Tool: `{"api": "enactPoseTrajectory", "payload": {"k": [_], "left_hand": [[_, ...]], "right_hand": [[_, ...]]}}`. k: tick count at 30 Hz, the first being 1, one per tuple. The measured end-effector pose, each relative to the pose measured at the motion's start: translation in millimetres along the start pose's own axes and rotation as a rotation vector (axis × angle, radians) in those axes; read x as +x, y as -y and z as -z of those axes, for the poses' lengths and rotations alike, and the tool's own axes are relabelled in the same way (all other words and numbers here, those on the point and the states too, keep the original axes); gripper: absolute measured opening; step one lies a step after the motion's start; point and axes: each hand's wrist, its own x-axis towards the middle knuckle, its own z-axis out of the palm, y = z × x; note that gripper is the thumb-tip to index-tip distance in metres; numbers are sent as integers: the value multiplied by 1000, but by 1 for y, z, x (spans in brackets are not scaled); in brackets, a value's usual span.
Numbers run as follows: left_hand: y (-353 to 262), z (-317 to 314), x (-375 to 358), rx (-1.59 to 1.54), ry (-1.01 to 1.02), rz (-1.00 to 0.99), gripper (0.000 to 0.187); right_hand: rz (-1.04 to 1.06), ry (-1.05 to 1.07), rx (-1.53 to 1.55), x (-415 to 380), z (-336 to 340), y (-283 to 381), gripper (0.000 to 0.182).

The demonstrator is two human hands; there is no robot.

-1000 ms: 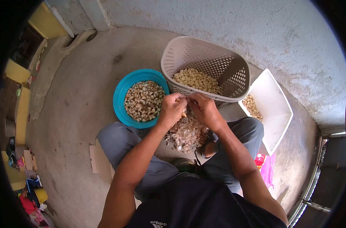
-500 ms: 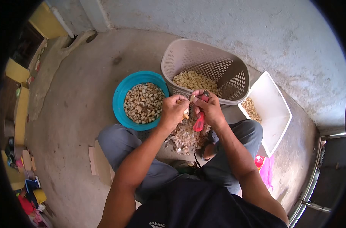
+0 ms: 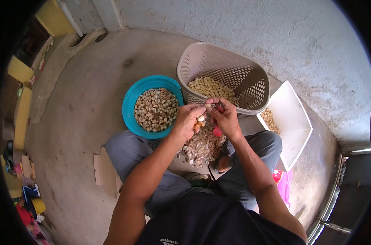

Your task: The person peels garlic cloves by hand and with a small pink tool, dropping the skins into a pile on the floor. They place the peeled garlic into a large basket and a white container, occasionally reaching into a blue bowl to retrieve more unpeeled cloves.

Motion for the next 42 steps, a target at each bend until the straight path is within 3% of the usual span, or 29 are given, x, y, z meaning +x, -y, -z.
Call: {"api": "enactPoseTrajectory", "payload": {"k": [9, 15, 24, 27, 30, 33, 42], "left_hand": [[8, 0, 1, 190, -32, -180, 13], [10, 0, 3, 219, -21, -179, 13], [7, 2, 4, 218, -16, -164, 12], [11, 1, 3, 241, -4, -205, 11], [9, -1, 4, 211, 19, -191, 11], [4, -2, 4, 134, 2, -134, 10], [4, -3, 1, 97, -50, -143, 11]], "right_hand": [[-76, 30, -61, 3, 6, 1, 18], [-287, 42, 268, 5, 12, 1, 21], [-88, 121, -233, 3, 10, 3, 25], [-180, 220, -298, 3, 17, 13, 23], [-284, 193, 48, 8, 20, 2, 22], [-265, 153, 190, 8, 21, 4, 21], [-220, 47, 227, 9, 30, 6, 15]]}}
